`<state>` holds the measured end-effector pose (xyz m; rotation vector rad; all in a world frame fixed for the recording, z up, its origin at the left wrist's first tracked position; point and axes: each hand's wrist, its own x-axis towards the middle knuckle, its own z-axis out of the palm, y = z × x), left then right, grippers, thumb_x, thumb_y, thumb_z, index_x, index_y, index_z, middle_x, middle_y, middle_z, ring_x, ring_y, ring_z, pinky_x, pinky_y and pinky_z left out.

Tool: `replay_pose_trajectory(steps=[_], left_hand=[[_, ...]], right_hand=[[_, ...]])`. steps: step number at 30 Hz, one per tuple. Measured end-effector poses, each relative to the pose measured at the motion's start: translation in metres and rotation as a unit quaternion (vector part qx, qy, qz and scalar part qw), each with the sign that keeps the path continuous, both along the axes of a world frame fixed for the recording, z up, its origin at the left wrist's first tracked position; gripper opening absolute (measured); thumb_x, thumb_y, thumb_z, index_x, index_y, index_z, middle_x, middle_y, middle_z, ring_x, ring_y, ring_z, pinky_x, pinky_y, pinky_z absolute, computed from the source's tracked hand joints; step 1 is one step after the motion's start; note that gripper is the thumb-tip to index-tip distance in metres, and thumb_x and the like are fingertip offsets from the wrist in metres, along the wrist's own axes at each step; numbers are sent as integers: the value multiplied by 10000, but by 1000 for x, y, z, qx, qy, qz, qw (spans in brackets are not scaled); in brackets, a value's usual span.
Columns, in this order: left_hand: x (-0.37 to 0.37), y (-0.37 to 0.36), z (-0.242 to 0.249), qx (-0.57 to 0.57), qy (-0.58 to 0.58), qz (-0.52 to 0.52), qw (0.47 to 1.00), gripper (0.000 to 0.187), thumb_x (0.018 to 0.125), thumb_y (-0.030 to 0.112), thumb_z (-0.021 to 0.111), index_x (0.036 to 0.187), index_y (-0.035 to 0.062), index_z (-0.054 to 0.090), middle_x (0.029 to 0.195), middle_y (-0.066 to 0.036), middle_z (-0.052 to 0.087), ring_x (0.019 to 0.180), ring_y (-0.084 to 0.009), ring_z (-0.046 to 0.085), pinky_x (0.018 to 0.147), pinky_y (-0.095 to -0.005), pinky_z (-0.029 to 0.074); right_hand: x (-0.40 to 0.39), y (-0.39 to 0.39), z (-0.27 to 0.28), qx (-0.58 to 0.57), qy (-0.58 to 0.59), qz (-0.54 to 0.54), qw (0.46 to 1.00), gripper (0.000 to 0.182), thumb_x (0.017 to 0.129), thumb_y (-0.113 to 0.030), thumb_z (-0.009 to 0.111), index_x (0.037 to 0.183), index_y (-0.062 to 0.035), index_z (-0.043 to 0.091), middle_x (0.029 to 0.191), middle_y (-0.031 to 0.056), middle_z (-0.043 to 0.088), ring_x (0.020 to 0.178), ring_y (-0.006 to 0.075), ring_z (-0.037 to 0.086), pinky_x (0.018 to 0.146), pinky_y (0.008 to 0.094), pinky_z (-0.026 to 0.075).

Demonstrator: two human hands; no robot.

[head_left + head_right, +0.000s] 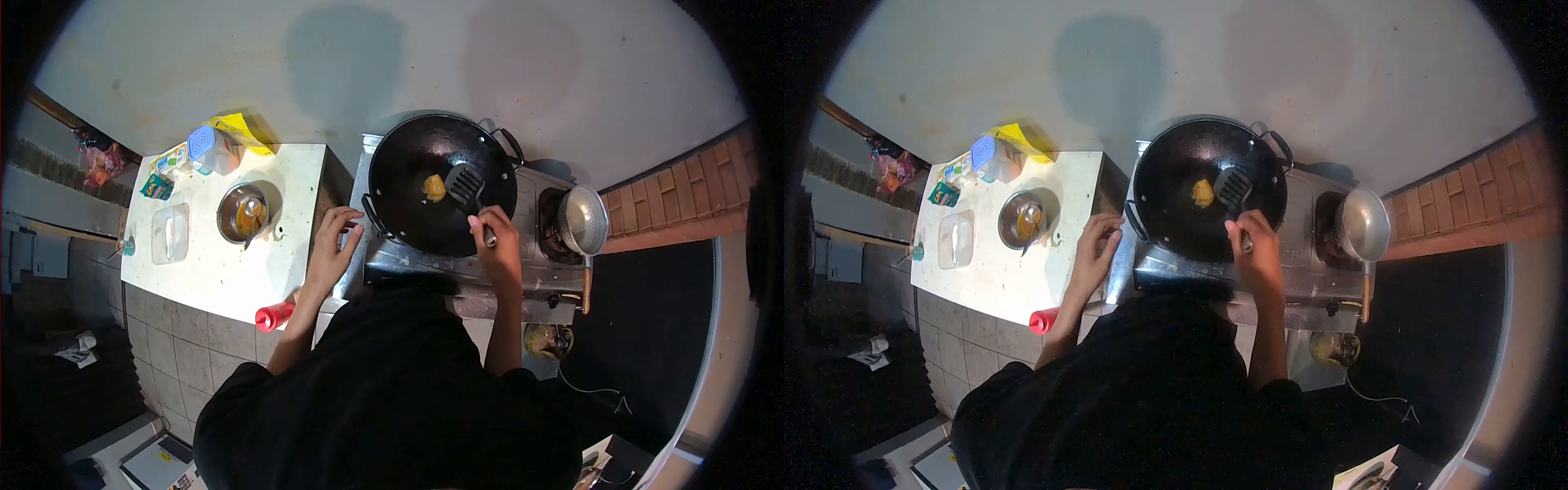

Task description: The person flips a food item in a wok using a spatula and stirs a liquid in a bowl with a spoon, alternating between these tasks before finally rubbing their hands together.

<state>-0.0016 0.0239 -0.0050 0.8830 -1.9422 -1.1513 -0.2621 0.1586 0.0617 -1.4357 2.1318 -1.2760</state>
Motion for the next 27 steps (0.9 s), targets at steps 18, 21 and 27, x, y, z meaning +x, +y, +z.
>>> replay_pose_trajectory(steps=[18,21,27], left_hand=[[4,7,-7,28,2,-8,1000,193,959,106,619,1120,3,655,1177,-134,586,1053,-255,609,878,-323,500],[2,11,-13,10,-7,-16,1000,183,957,100,621,1105,2,662,1162,-134,594,1052,-251,612,873,-321,500],[-11,18,-17,25,17,-18,999,148,955,99,621,1039,-19,652,1034,-129,621,952,-248,635,833,-312,500]], right_hand=[[7,8,9,-24,-11,-48,998,205,937,-88,646,820,63,571,784,132,558,676,238,527,651,330,433],[5,16,3,-31,-2,-62,998,221,941,-94,643,805,67,578,776,129,560,669,233,523,641,325,427],[3,27,3,-19,-10,-88,996,219,946,-99,638,817,69,584,764,128,549,661,221,515,630,322,415]])
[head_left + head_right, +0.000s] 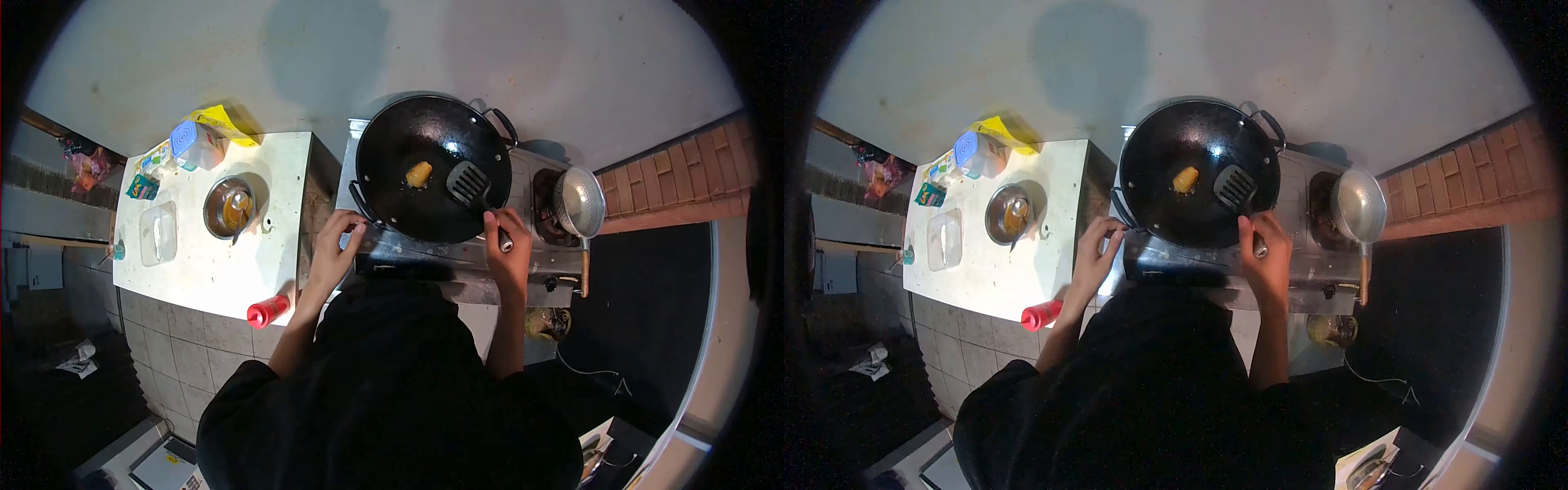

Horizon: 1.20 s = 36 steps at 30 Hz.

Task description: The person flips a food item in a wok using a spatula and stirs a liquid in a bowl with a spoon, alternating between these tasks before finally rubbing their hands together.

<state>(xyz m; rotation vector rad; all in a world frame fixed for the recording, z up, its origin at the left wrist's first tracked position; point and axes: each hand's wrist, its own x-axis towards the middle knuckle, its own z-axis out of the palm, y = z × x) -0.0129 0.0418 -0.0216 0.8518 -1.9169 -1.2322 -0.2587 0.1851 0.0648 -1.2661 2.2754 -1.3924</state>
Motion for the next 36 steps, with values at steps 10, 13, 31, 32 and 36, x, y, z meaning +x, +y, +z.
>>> replay_pose_trajectory(steps=[10,13,31,32,36], left_hand=[[1,-4,6,-10,-27,26,999,183,962,112,618,859,-39,608,759,-92,547,629,-162,511,587,-296,406],[3,-4,2,-10,-30,31,999,198,965,123,618,851,-39,609,739,-95,548,614,-162,504,579,-297,401],[2,2,-1,2,-36,40,999,227,976,148,617,845,-36,602,690,-111,548,589,-157,499,554,-310,381],[2,2,-1,2,-30,41,999,227,978,149,615,847,-36,605,689,-111,554,590,-156,503,555,-311,383],[3,2,3,-3,-34,41,999,229,979,151,615,849,-37,610,693,-114,565,591,-156,510,556,-311,386]], right_hand=[[0,-4,1,-10,0,12,1000,221,943,-91,635,809,68,562,752,124,525,661,213,495,626,324,408],[-2,-4,-1,-6,2,25,1000,218,941,-90,636,807,66,564,762,125,535,670,217,507,638,329,417],[9,-6,-4,-65,18,62,996,158,930,-42,622,820,54,560,850,120,580,730,217,567,675,316,450],[10,-7,-5,-66,17,62,996,158,930,-42,622,820,54,560,850,120,580,730,217,567,675,316,450],[10,-11,-8,-67,4,110,992,128,914,-9,628,821,52,565,862,129,580,745,222,579,685,314,460]])
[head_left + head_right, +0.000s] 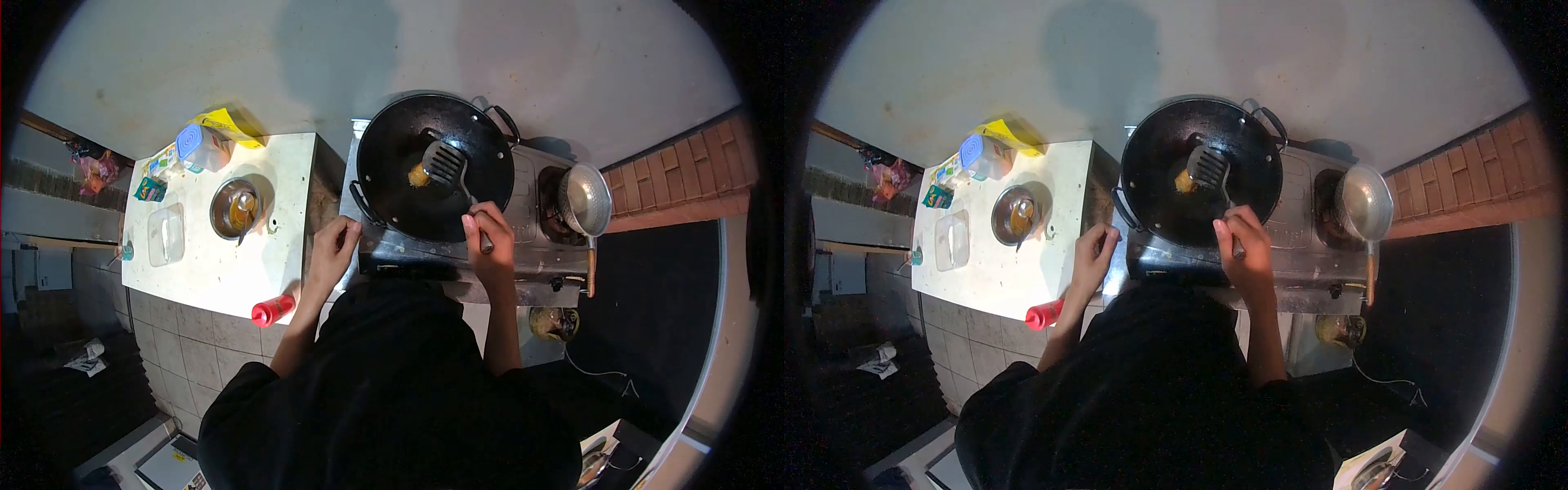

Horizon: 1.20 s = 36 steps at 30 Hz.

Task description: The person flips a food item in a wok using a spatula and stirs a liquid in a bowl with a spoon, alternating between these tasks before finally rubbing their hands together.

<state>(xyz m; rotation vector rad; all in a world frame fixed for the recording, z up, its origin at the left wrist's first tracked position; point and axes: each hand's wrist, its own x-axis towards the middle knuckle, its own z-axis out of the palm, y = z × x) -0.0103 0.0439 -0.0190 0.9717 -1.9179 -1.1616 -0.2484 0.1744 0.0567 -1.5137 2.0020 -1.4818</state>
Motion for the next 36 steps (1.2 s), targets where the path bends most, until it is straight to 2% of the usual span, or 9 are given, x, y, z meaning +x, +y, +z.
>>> replay_pose_trajectory(steps=[7,16,23,36], left_hand=[[2,0,-2,-3,-11,3,1000,227,979,153,614,851,-35,616,694,-115,571,592,-157,517,558,-304,393],[4,-1,-1,5,-5,14,1000,229,977,157,618,853,-35,621,687,-115,580,584,-150,509,554,-301,393],[6,-3,5,5,-17,13,1000,232,978,167,621,866,-37,628,689,-113,591,583,-145,507,555,-300,398],[7,-5,7,37,-41,24,998,254,989,186,613,872,-38,633,644,-104,579,560,-115,488,531,-297,384]], right_hand=[[-1,-2,-3,-8,17,12,1000,104,906,22,637,830,52,573,854,133,581,722,251,579,674,315,467],[1,-9,-7,-52,70,17,996,94,886,71,649,836,65,570,840,142,588,709,248,593,632,307,472],[2,-13,-4,-52,68,19,996,99,889,63,652,829,66,573,846,147,595,705,257,599,613,316,473],[1,-13,9,-17,33,-35,999,105,918,21,613,840,64,558,838,144,568,708,255,563,662,313,451]])
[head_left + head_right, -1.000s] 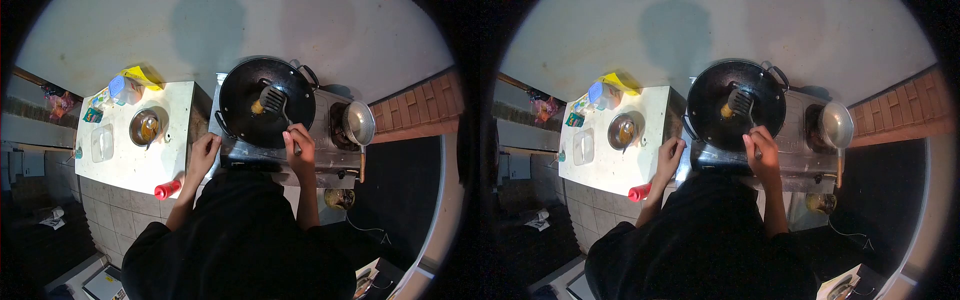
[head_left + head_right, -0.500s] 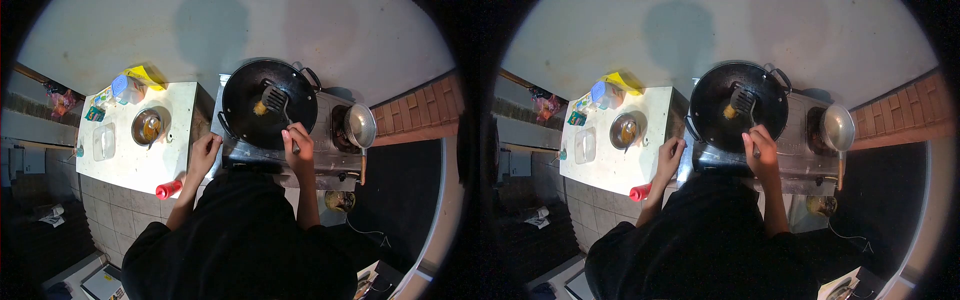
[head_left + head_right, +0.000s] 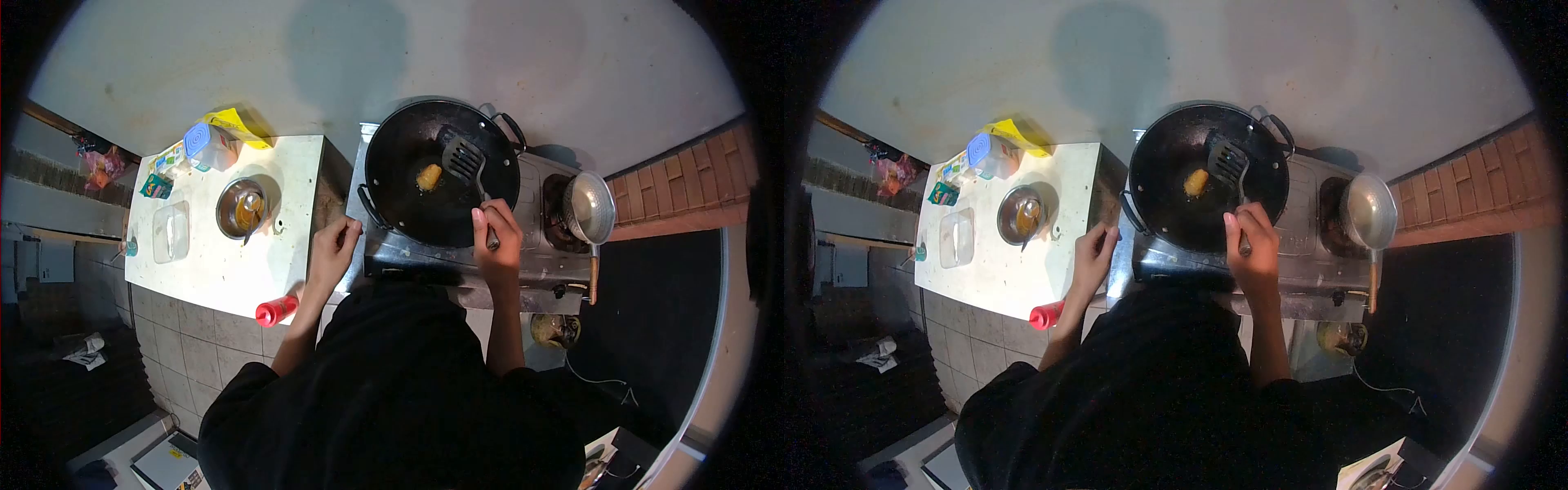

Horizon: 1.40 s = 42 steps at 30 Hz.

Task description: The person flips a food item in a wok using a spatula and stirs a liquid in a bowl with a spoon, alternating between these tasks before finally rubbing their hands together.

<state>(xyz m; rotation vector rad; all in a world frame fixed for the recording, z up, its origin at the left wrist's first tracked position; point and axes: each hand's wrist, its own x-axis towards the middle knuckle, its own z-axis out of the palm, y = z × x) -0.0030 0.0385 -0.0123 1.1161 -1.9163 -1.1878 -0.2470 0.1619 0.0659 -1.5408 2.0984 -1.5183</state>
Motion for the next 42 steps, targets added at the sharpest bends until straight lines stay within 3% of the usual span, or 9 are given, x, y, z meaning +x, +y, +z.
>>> replay_pose_trajectory(steps=[20,42], left_hand=[[0,0,-9,-18,12,27,999,292,1004,207,598,846,-35,642,576,-75,543,517,-72,429,485,-288,322],[0,2,-8,-5,-9,20,1000,298,1009,217,595,867,-40,644,611,-91,589,543,-76,486,508,-285,370]], right_hand=[[-4,7,-8,23,5,-8,1000,95,929,-9,616,853,47,604,886,152,612,768,270,624,693,327,494],[-4,9,-10,20,6,2,1000,112,919,-7,628,832,54,593,862,158,607,737,280,614,672,352,484]])
